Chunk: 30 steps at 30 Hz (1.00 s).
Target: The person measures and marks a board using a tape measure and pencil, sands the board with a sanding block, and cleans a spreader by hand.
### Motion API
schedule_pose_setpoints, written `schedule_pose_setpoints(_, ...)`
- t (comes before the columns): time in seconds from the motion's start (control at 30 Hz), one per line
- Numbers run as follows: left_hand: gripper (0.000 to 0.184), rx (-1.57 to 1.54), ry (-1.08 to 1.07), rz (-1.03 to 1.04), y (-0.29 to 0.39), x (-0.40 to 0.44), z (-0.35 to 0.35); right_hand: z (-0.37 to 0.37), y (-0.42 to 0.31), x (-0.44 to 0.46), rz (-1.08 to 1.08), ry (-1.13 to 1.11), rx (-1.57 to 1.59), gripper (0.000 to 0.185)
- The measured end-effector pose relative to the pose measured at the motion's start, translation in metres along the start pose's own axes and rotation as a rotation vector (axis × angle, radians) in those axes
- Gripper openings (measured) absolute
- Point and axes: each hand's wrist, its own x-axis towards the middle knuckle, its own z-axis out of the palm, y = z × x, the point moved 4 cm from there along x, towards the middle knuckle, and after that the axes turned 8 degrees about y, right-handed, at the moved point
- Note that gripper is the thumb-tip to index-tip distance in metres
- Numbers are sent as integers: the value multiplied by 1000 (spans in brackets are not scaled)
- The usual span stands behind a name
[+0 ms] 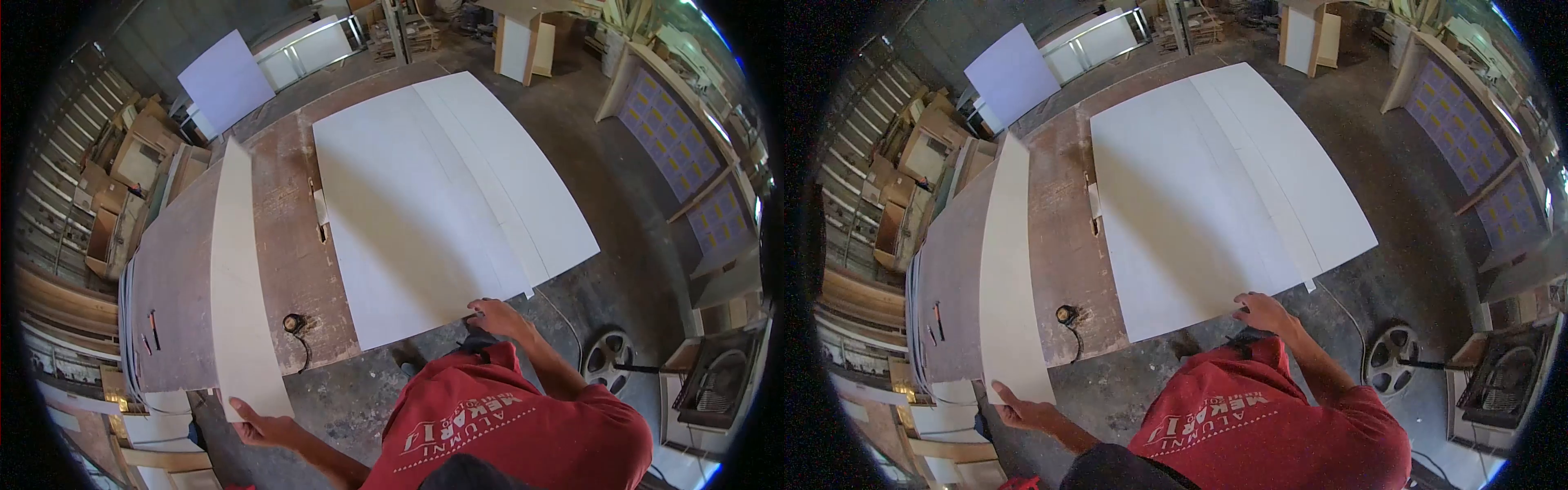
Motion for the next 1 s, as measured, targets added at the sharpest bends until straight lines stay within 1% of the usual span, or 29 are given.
schedule_pose_setpoints(0.07,35,10,39,39,22,-25,2,-3,23,4,-43,-14,38,47)
schedule_pose_setpoints(0.1,36,23,7,142,46,-40,8,-8,29,9,23,-23,39,46)
schedule_pose_setpoints(0.13,40,40,-28,243,64,-56,10,-11,37,13,21,-45,43,46)
schedule_pose_setpoints(0.17,40,63,-25,245,67,-69,9,-17,46,18,5,-4,85,45)
schedule_pose_setpoints(0.2,37,119,-178,438,73,-86,14,-24,55,24,-12,39,126,45)
schedule_pose_setpoints(0.23,34,173,-335,627,84,-106,24,-33,59,29,-6,64,195,40)
schedule_pose_setpoints(0.27,28,33,-505,635,89,-131,39,-37,64,35,-7,44,198,40)
schedule_pose_setpoints(0.3,23,-112,-671,636,100,-161,61,-46,68,43,-16,147,273,37)
schedule_pose_setpoints(0.33,20,-69,-826,629,93,-187,70,-56,74,50,-24,252,348,35)
schedule_pose_setpoints(0.37,19,-25,-983,617,77,-216,77,-61,81,56,-24,234,350,35)
schedule_pose_setpoints(0.43,31,161,-1299,603,37,-281,82,-78,99,60,26,426,548,32)
schedule_pose_setpoints(0.47,46,353,-1475,484,19,-312,79,-84,107,65,98,448,505,28)
schedule_pose_setpoints(0.5,52,351,-1500,301,-4,-334,68,-90,116,68,127,429,517,27)
schedule_pose_setpoints(0.53,57,345,-1514,116,-26,-354,52,-94,125,68,154,412,526,26)
schedule_pose_setpoints(0.57,57,350,-1513,98,-40,-367,40,-97,133,66,160,398,517,26)
schedule_pose_setpoints(0.63,64,448,-1350,-127,-67,-379,20,-102,145,66,135,395,490,25)
schedule_pose_setpoints(0.67,64,453,-1346,-137,-78,-391,15,-102,152,67,136,385,486,25)
schedule_pose_setpoints(0.73,69,339,-887,-740,-104,-401,-5,-102,158,70,21,378,331,23)
schedule_pose_setpoints(0.77,73,275,-809,-833,-101,-403,3,-104,155,71,21,368,331,23)
schedule_pose_setpoints(0.8,73,281,-802,-835,-96,-402,13,-105,149,73,14,341,282,22)
schedule_pose_setpoints(0.87,73,99,-603,-1120,-91,-405,28,-105,144,74,0,312,235,21)
schedule_pose_setpoints(0.9,70,46,-515,-1168,-103,-411,32,-104,143,75,-68,305,181,21)
schedule_pose_setpoints(0.93,70,41,-512,-1163,-106,-413,36,-103,142,76,-137,302,126,22)
schedule_pose_setpoints(1.0,60,124,-429,-1201,-112,-415,38,-111,152,75,-153,333,139,23)
